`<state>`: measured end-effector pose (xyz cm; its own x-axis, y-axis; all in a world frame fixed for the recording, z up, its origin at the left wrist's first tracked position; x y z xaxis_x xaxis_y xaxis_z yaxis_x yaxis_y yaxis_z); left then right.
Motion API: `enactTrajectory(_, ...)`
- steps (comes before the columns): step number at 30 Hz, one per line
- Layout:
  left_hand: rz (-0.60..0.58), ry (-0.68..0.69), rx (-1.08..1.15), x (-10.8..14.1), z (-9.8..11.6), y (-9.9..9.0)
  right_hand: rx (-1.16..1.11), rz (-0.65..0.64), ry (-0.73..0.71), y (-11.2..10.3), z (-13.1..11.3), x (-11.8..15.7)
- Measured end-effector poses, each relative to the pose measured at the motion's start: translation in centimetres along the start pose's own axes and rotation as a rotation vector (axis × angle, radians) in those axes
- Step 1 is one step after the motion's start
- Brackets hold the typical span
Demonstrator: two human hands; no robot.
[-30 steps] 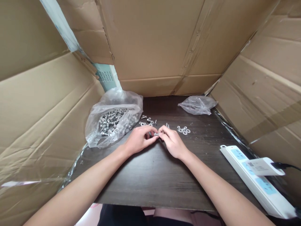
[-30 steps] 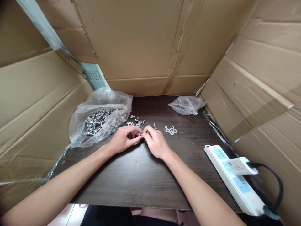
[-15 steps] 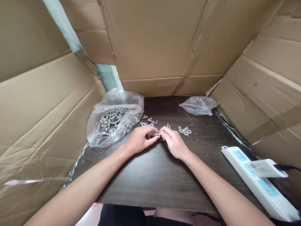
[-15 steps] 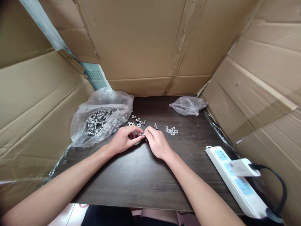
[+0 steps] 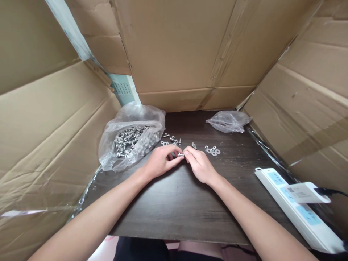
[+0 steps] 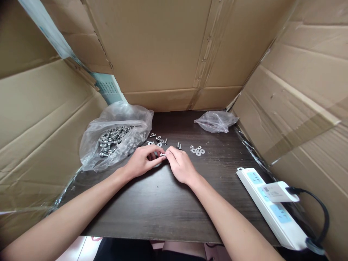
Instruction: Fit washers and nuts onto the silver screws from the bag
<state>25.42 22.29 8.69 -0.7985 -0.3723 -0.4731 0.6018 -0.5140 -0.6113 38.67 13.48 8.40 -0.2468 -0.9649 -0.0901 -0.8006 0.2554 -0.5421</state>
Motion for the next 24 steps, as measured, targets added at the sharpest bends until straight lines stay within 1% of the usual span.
enactTrajectory(3, -0.001, 0.008, -0.015, -0.05, 0.23, -0.07, -0.026, 0.002, 0.002, -0.05, 0.10, -0.05)
enactTrajectory(7, 0.000, 0.022, -0.023, -0.03, 0.39, 0.00, 0.004, -0.002, -0.001, 0.13, 0.33, -0.14)
enactTrajectory(17, -0.013, 0.016, -0.014, 0.04, -0.07, 0.31, 0.066, -0.024, 0.016, 0.25, 0.15, -0.14)
enactTrajectory(24, 0.003, 0.008, 0.003, 0.01, 0.13, 0.07, -0.016, -0.001, 0.006, 0.12, 0.33, -0.16)
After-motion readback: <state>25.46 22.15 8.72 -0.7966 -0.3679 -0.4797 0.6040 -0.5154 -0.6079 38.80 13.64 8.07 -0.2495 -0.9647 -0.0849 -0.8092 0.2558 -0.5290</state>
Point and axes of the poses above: each hand's wrist, its own x-axis away from the middle knuckle, its own y-axis out of the palm, z = x × y, the point moved 5 cm from there along -x, towards the middle knuckle, and after that the axes turned 6 degrees about y, right-handed, at the moved point
